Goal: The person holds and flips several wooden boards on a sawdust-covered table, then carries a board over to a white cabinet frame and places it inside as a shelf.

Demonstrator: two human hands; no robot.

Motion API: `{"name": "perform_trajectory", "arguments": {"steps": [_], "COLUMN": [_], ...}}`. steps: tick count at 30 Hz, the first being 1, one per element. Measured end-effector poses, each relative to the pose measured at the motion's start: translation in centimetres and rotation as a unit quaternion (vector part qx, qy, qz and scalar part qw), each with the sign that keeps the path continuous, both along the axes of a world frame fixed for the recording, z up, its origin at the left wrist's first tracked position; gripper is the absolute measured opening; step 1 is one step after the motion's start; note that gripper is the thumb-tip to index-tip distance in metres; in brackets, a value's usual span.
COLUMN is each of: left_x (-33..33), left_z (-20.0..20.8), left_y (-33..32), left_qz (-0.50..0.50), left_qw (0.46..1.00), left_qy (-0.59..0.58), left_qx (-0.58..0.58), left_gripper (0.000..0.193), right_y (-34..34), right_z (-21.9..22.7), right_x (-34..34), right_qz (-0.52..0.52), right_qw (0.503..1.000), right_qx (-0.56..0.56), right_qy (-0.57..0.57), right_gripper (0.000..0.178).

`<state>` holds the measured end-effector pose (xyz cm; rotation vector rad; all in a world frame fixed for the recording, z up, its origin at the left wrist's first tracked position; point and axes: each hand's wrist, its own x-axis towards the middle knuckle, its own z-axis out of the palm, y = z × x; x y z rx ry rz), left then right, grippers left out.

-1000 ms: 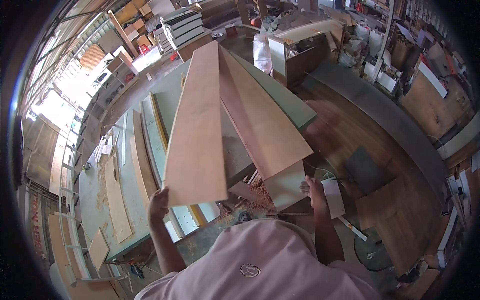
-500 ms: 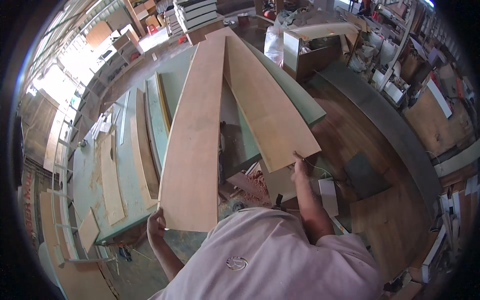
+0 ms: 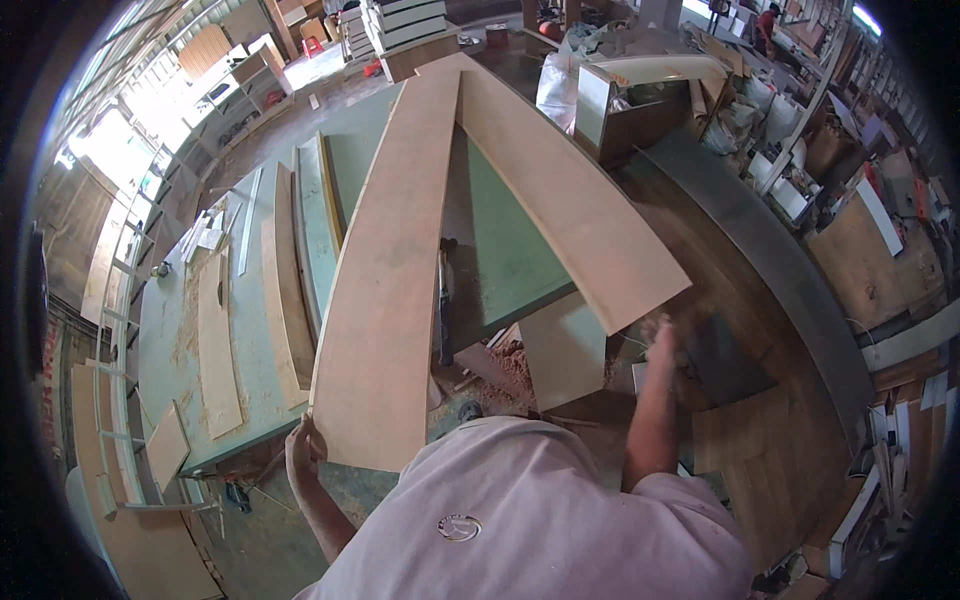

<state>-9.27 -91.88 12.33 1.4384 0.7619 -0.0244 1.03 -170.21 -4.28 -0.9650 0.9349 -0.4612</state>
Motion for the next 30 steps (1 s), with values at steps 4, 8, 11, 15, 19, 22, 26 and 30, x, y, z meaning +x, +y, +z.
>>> {"name": "perform_trajectory", "arguments": {"steps": [4,8,11,15,19,22,26,30], "left_x": [-2.2,-0.3,0.9,-0.5,-3.0,-4.5,-5.9,-5.0], "left_z": [2.0,3.8,4.4,2.0,2.0,1.7,1.3,2.0], "left_y": [-0.2,-1.6,-3.2,-2.5,-3.6,-3.9,-4.3,-4.7], "left_qz": [0.053,-0.031,-0.054,-0.033,-0.022,-0.003,0.016,0.024], "left_qw": [0.998,0.990,0.983,0.985,0.968,0.974,0.974,0.967], "left_qy": [0.009,0.119,0.116,0.059,0.087,0.080,0.069,0.056], "left_qx": [0.034,0.074,0.130,0.161,0.236,0.211,0.215,0.246], "left_gripper": [0.036,0.040,0.045,0.049,0.052,0.052,0.053,0.054], "right_y": [-0.7,-0.2,2.6,12.2,24.5,34.1,42.9,45.1], "right_z": [5.1,6.4,3.9,5.5,8.8,10.8,13.6,14.9], "right_x": [-2.7,-3.4,-1.5,1.1,1.4,0.9,1.1,2.9], "right_qz": [0.019,0.048,0.067,0.035,0.379,0.629,0.683,0.657], "right_qw": [0.995,0.972,0.898,0.865,0.899,0.771,0.727,0.727], "right_qx": [-0.037,-0.202,-0.422,-0.474,-0.215,-0.098,-0.017,-0.177], "right_qy": [0.089,0.107,0.105,0.160,0.036,-0.021,-0.061,0.095], "right_gripper": [0.033,0.033,0.037,0.037,0.035,0.048,0.055,0.058]}}
